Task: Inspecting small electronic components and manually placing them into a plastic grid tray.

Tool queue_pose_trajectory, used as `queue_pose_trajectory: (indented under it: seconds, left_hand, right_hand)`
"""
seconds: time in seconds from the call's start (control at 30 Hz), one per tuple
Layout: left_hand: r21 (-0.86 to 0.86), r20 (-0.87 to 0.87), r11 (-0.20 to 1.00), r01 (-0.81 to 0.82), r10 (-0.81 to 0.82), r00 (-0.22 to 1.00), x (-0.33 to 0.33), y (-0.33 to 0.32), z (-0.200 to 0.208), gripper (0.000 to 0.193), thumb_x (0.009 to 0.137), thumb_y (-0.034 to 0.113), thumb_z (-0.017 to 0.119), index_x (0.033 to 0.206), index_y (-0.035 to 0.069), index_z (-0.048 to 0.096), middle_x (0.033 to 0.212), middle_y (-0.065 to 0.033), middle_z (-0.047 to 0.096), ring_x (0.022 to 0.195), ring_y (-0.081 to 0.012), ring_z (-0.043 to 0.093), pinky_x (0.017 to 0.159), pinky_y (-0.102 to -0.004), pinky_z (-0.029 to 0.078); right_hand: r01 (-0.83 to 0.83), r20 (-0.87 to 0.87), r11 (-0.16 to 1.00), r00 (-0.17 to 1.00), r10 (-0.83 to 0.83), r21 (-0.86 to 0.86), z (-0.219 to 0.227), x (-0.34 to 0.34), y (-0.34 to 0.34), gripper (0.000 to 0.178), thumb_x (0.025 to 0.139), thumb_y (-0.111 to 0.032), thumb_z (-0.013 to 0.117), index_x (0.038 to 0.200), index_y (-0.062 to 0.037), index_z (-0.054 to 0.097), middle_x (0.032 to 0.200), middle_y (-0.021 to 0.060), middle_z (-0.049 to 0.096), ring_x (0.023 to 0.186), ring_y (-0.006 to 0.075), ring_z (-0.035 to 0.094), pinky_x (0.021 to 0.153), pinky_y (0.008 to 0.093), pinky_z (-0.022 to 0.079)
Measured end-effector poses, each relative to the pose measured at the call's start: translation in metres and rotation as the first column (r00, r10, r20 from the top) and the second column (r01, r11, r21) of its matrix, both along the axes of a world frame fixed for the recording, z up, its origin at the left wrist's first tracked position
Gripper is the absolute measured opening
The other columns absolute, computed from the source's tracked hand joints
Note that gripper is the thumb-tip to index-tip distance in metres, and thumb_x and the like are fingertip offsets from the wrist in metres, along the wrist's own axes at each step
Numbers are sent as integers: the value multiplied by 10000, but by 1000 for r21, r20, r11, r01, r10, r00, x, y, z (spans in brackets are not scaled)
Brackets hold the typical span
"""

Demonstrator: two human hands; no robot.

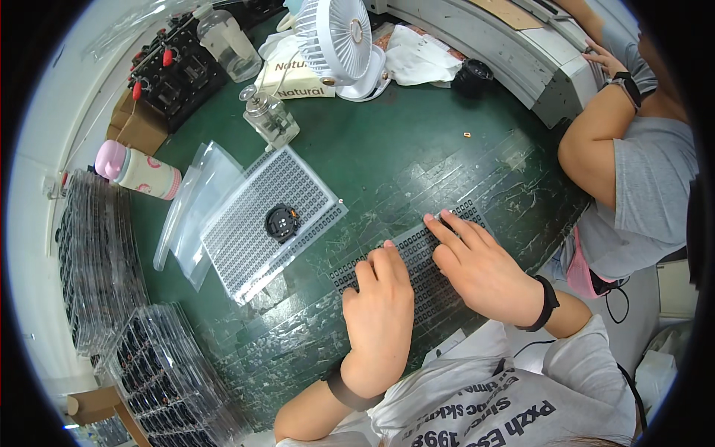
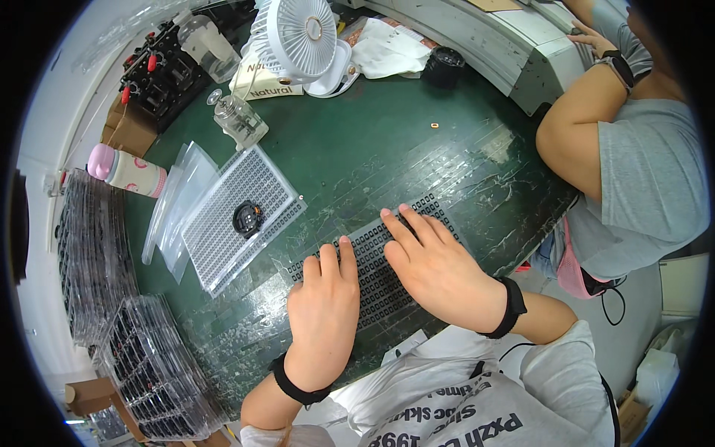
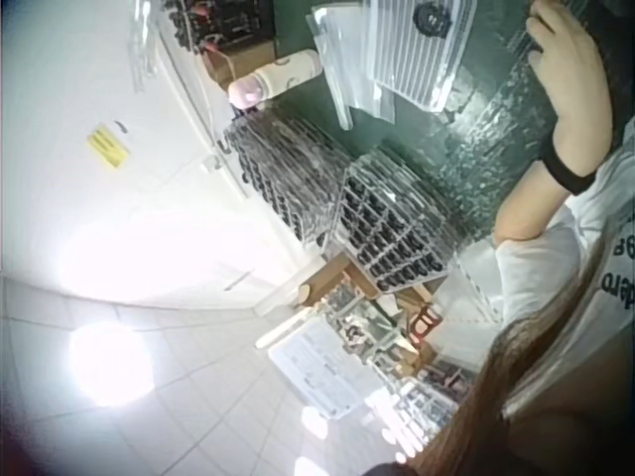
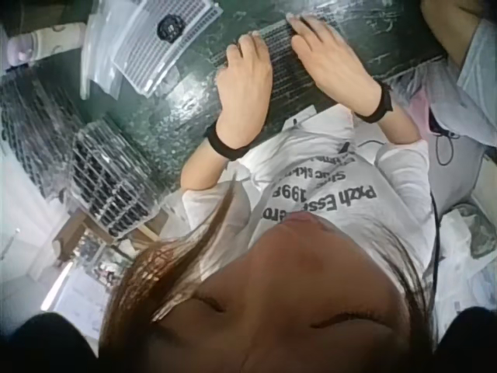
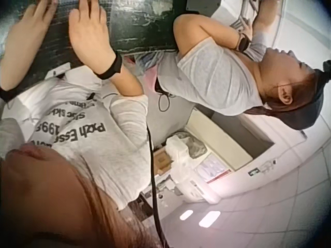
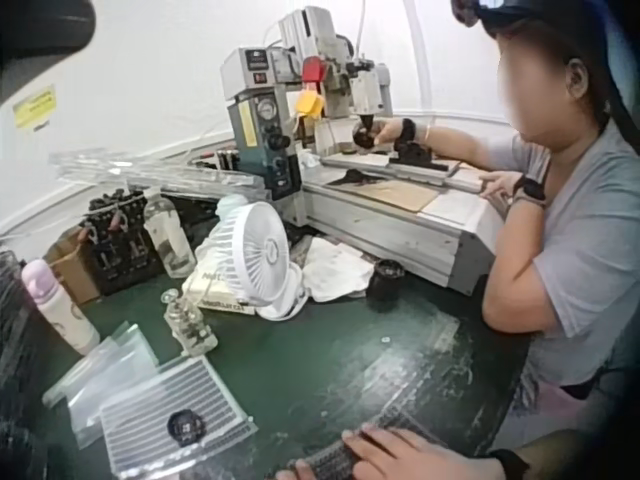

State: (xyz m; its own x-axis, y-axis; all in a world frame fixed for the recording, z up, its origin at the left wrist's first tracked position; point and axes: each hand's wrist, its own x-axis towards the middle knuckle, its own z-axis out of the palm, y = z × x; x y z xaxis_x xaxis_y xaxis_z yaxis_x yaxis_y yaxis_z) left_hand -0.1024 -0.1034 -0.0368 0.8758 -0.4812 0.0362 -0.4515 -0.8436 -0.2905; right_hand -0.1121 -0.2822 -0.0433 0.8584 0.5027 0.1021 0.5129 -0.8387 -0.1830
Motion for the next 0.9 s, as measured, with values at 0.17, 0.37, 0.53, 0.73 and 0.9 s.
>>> queue_pose_trajectory:
  seconds: [0.17,0.37,0.53,0.73,0.9]
  left_hand:
    - [93,-27,996,14,-12,1000,-3,-7,-2,446,868,164,576,1294,33,597,1074,-51,545,981,-188,557,754,-315,521]
    - [13,19,993,-115,115,993,-9,-9,-14,433,897,152,553,1315,48,591,1138,-126,569,1061,-281,585,861,-434,530]
    - [1,57,996,-94,94,994,-10,-9,-12,463,861,134,571,1314,41,579,1097,-134,575,1012,-264,603,859,-412,551]
    - [142,91,988,-68,56,994,-14,-15,-17,462,888,106,536,1337,-3,549,1164,-219,591,1079,-325,611,892,-421,543]
    - [188,62,980,-68,57,996,-16,-17,-19,471,920,136,481,1356,-40,523,1189,-266,597,1133,-387,581,960,-511,493]
  right_hand:
    - [-1,20,1000,1000,2,-12,-3,2,-1,174,836,-55,568,987,14,515,1422,295,442,1314,456,432,1072,511,364]
    - [-25,-62,997,998,30,79,0,9,-8,138,881,-45,569,999,4,516,1420,300,442,1313,441,441,1082,501,359]
    - [91,-248,945,969,-10,314,10,6,-21,156,857,22,595,975,0,496,1467,261,394,1338,440,415,1099,485,360]
    - [108,-162,975,984,-77,196,13,7,-24,125,866,37,572,945,1,481,1416,265,416,1314,459,415,1052,462,408]
    - [119,-157,972,984,-88,204,6,5,-24,108,877,32,554,944,3,475,1390,271,436,1296,443,440,1054,455,411]
